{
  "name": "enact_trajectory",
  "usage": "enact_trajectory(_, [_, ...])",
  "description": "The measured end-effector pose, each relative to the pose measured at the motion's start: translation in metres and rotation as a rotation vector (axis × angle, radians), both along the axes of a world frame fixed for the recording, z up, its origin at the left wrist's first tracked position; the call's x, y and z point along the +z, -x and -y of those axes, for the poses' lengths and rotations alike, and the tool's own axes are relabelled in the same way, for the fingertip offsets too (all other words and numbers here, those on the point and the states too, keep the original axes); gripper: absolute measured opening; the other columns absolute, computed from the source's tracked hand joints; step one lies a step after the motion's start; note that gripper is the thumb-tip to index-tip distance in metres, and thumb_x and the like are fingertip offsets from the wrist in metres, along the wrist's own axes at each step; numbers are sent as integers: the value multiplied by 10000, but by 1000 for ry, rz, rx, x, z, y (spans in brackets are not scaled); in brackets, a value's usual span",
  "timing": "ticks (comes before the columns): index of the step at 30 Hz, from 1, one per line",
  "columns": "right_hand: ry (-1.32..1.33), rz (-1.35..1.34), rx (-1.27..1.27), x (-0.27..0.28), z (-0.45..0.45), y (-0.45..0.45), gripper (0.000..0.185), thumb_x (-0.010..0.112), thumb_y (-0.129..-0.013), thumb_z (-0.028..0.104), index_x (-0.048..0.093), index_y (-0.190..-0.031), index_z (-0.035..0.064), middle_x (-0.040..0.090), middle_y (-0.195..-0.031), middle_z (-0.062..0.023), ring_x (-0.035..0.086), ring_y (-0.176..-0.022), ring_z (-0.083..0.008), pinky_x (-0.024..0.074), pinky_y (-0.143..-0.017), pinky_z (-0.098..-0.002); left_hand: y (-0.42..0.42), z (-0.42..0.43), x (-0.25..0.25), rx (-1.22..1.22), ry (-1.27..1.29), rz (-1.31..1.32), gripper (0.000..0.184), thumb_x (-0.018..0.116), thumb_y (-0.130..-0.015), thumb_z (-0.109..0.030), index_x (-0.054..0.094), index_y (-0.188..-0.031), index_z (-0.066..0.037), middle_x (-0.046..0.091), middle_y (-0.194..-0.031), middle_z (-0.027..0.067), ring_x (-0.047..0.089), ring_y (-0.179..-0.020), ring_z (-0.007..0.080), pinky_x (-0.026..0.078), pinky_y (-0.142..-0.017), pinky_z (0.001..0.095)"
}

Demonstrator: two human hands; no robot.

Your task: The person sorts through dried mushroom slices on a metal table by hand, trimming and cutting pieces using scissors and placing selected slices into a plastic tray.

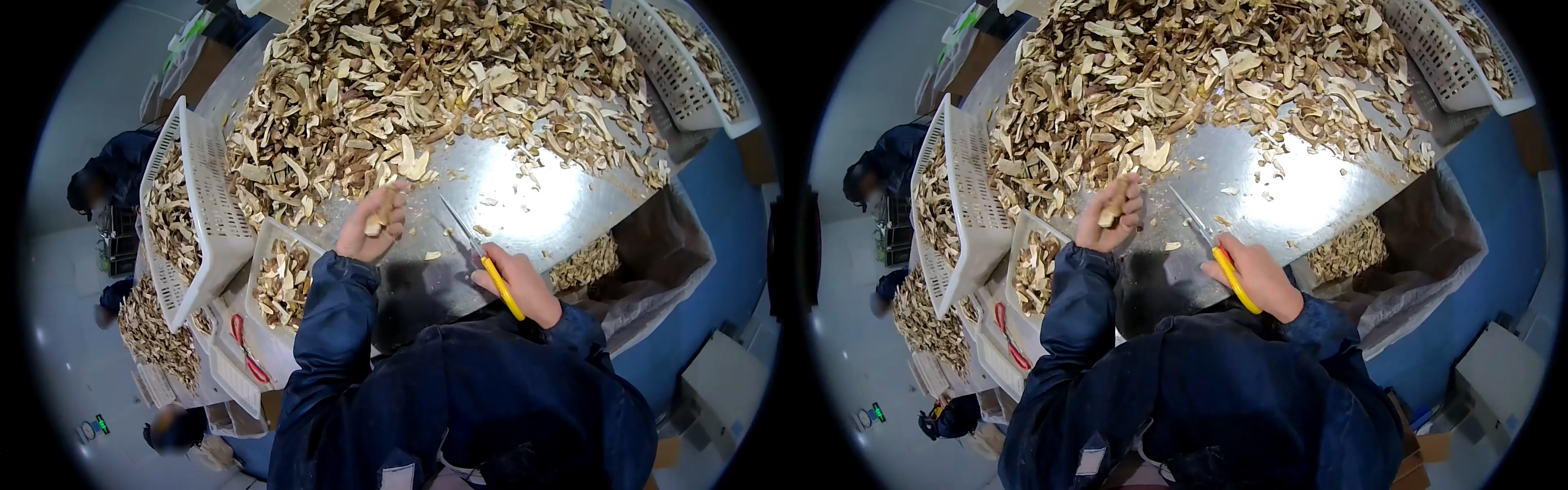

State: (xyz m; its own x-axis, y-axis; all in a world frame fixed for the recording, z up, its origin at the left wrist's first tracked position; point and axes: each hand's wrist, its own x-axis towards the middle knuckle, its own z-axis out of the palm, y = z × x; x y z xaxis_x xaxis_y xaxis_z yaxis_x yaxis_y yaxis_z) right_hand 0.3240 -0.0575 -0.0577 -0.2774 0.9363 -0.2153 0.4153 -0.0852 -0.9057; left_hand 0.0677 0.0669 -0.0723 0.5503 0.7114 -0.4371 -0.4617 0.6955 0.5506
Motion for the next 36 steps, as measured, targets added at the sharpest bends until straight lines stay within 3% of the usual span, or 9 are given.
enact_trajectory(3, [-3,3,-18,1,0,-3,372,647,-847,340,511,-970,16,561,-672,-191,563,-610,-384,412,-545,-420,-14,-7,14,241,61,-44,333,540,-918,-213,499,-1195,-33,544,-930,32,512,-751,92,383,-509,167])
enact_trajectory(6, [-20,39,-18,1,0,-6,381,660,-838,331,516,-990,12,572,-684,-188,567,-612,-381,415,-547,-417,-5,-44,-8,-2,-238,-290,331,566,-910,-229,514,-1165,-24,559,-922,27,579,-824,154,424,-550,171])
enact_trajectory(10, [-41,54,-46,2,4,-7,382,669,-831,325,519,-994,14,577,-686,-186,571,-615,-378,416,-545,-414,-51,-54,-8,-150,-1169,-1395,254,658,-792,-194,590,-984,-42,635,-864,124,619,-807,263,479,-656,328])
enact_trajectory(14, [-56,52,-59,0,7,-8,378,670,-831,322,522,-996,16,578,-685,-185,573,-616,-376,414,-541,-412,-73,-46,-14,-257,-1225,-1684,272,676,-750,-189,621,-998,-91,632,-925,180,611,-835,335,490,-705,404])
enact_trajectory(22, [-42,30,-95,-5,7,-11,387,674,-827,322,528,-1014,16,576,-680,-183,571,-615,-377,411,-538,-407,0,-52,-11,338,9,92,261,602,-847,-127,565,-1093,-48,613,-935,61,602,-755,124,528,-661,220])
enact_trajectory(27, [-29,45,-68,-2,4,-9,392,678,-824,322,527,-1018,16,574,-680,-184,573,-622,-380,410,-540,-408,-5,-62,0,181,-171,-266,245,621,-839,-154,573,-1060,-61,622,-848,37,606,-688,148,522,-667,264])
enact_trajectory(31, [-6,48,-75,3,6,-9,392,679,-824,322,527,-1018,17,575,-680,-181,574,-624,-377,410,-541,-406,-43,-58,-6,63,-1007,-1586,274,672,-755,-178,585,-962,-21,637,-811,184,629,-763,338,492,-689,409])
enact_trajectory(34, [-16,37,-101,1,8,-10,390,680,-824,322,528,-1011,16,573,-679,-181,572,-621,-375,410,-541,-404,-58,-57,-16,-65,-1131,-1769,293,677,-752,-183,597,-989,-31,631,-863,227,600,-808,395,482,-694,434])
enact_trajectory(36, [-19,34,-125,0,9,-11,391,681,-824,322,527,-1008,14,570,-676,-181,570,-615,-374,408,-541,-403,-56,-58,-20,-36,-1045,-1608,319,643,-773,-144,587,-1066,-31,628,-796,176,620,-759,301,483,-668,396])
